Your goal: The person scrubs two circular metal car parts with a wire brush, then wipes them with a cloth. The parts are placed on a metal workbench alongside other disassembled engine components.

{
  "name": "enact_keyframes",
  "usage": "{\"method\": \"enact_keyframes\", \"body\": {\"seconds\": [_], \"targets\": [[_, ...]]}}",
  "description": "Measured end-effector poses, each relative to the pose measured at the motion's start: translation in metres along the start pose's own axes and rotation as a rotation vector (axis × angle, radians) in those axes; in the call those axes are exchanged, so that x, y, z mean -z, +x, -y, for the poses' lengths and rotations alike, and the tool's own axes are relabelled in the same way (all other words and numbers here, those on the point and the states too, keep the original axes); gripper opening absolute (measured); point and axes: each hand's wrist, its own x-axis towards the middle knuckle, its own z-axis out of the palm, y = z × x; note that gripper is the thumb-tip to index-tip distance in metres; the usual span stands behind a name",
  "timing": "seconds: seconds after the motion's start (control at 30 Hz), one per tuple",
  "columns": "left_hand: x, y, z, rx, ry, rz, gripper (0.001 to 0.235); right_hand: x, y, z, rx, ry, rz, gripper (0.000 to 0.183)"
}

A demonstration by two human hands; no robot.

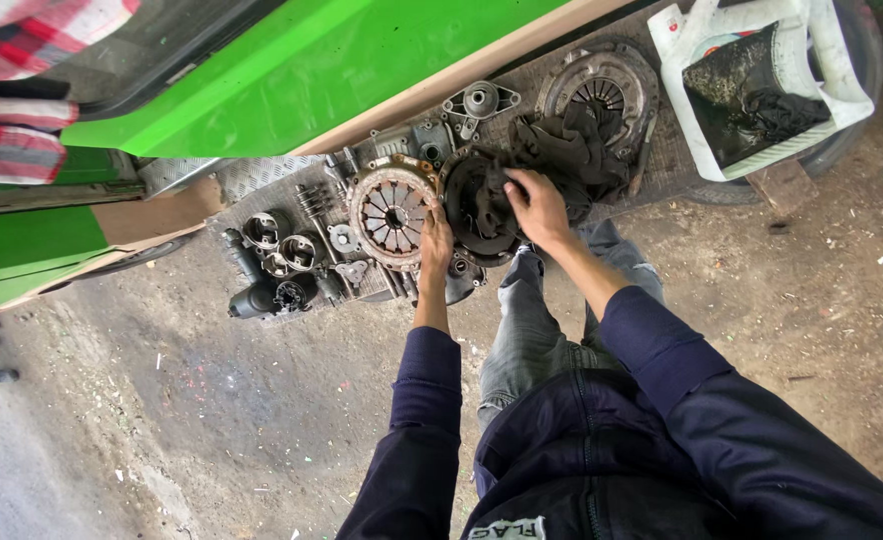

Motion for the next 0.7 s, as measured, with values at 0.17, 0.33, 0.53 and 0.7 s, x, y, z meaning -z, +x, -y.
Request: {"method": "enact_keyframes", "body": {"seconds": [0.17, 0.33, 0.53, 0.7], "targets": [[-0.001, -0.011, 0.003, -0.066, -0.100, -0.027, 0.076, -0.055, -0.005, 0.028, 0.201, -0.041, 0.094, 0.034], [0.003, -0.023, -0.009, 0.043, -0.009, -0.025, 0.074, -0.099, 0.037, -0.005, 0.005, -0.148, -0.034, 0.025], [0.004, -0.026, -0.026, 0.042, 0.047, -0.013, 0.070, -0.107, 0.041, -0.020, -0.022, 0.017, 0.041, 0.024], [0.006, -0.025, -0.047, -0.036, -0.034, -0.006, 0.071, -0.107, 0.008, 0.011, 0.192, 0.163, 0.103, 0.027]]}}
